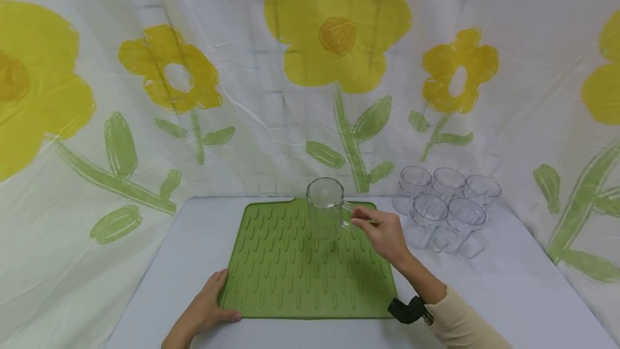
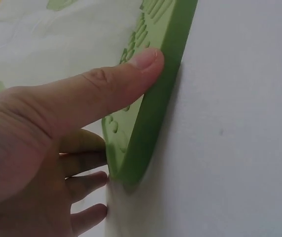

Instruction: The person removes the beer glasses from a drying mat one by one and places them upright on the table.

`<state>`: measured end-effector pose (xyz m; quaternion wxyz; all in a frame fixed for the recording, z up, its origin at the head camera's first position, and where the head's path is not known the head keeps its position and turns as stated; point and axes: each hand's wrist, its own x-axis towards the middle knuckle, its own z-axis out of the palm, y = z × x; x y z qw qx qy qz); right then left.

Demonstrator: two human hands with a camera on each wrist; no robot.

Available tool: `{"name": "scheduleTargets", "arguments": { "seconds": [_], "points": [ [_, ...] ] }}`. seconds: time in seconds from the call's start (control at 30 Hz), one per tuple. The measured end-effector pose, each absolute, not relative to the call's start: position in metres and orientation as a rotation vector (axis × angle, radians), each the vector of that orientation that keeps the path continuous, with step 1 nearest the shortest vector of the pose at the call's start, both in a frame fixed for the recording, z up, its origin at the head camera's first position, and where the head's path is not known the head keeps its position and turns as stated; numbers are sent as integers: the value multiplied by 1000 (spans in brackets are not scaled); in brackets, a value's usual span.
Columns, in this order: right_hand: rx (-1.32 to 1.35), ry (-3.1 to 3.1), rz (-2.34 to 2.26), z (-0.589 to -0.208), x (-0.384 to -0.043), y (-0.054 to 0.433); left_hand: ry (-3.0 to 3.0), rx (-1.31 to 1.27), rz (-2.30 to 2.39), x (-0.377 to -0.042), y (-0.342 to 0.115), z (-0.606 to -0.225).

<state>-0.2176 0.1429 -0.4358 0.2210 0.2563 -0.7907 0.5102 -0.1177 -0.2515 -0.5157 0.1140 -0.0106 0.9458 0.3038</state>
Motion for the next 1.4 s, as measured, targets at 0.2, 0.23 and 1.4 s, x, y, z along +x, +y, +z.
{"name": "scheduleTargets", "arguments": {
  "seconds": [0.2, 0.23, 1.4],
  "points": [
    [746, -2159, 1378, -435, -219, 144, 2754, -43, 892, -118, -250, -514],
    [752, -2154, 1371, -435, -219, 145, 2753, -43, 891, -118, -249, -514],
    [954, -1971, 1043, -440, -219, 149, 2806, -33, 1251, -152, -203, -492]
  ]
}}
